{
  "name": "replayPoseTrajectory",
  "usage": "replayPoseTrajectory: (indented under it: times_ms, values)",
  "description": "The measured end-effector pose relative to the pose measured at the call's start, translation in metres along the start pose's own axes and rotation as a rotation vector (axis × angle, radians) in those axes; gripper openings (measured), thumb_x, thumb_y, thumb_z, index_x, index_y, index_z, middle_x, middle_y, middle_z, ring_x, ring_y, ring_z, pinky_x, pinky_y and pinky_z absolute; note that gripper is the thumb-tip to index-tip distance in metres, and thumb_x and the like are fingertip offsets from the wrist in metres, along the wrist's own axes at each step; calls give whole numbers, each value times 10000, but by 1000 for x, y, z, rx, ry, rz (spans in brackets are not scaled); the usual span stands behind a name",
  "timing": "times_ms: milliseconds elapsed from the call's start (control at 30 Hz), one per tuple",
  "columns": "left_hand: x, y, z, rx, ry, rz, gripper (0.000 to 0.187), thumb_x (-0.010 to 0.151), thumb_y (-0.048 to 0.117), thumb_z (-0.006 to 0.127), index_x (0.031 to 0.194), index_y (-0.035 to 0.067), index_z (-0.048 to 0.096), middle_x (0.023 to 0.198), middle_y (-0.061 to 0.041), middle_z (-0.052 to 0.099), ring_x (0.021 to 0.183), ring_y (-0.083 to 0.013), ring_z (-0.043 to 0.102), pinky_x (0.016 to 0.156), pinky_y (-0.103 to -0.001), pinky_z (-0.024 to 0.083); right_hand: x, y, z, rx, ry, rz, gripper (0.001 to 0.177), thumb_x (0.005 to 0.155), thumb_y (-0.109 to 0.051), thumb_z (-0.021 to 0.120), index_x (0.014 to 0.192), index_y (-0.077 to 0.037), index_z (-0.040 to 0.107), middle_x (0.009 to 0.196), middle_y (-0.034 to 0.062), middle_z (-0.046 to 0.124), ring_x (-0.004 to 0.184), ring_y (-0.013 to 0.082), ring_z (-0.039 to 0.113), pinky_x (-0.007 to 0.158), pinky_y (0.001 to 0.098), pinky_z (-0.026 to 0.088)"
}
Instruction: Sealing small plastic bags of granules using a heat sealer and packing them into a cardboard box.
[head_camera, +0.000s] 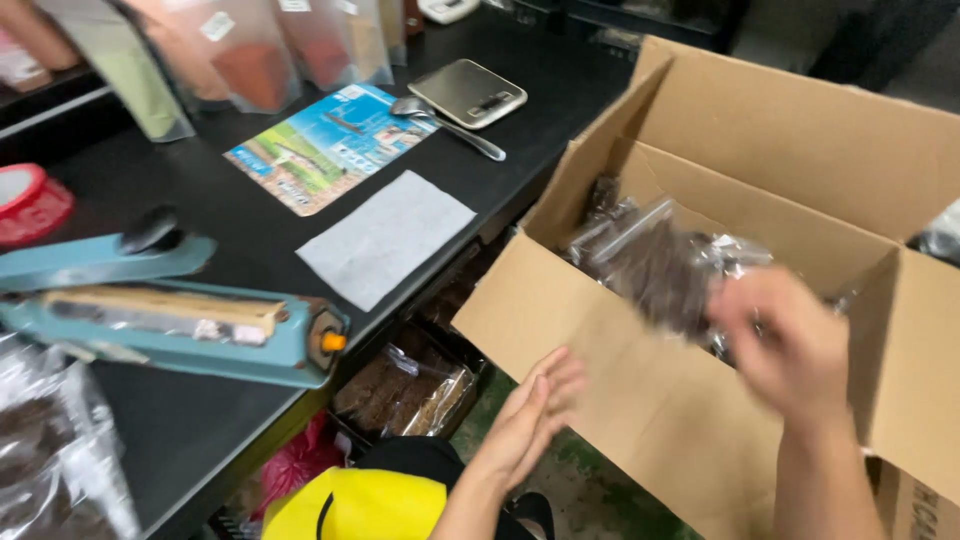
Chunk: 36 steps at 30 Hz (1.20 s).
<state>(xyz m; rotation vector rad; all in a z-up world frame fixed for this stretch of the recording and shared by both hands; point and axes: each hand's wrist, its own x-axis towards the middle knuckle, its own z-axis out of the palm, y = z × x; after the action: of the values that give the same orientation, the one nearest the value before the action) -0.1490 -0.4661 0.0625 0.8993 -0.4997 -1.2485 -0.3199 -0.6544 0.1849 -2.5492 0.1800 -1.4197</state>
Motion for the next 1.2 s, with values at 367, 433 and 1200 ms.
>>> replayPoseTrajectory:
  times_ms: [367,433,1200]
  values:
    - [-146,27,-29,-139,-108,315,634,924,112,718,1475,24,417,1216,-327,631,973,-416,685,947,-548,579,2,-101,76,646,-607,444,382,832,-142,728,1207,-76,706,1052,64,817,935,150,763,935,305,591]
    - [-170,29,-44,-207,-94,248,639,922,108,718,1488,30,432,1221,-334,630,956,-417,691,962,-545,567,25,-122,97,820,-682,565,558,818,-68,726,1367,-44,626,1179,135,802,922,174,751,910,316,615]
    - [-236,186,-167,-300,836,667,500,810,96,683,1309,81,646,1278,-206,646,1001,-342,675,599,-428,627,269,-233,263,179,-194,-583,338,1122,-340,792,903,-91,726,849,36,689,780,221,628,722,375,432]
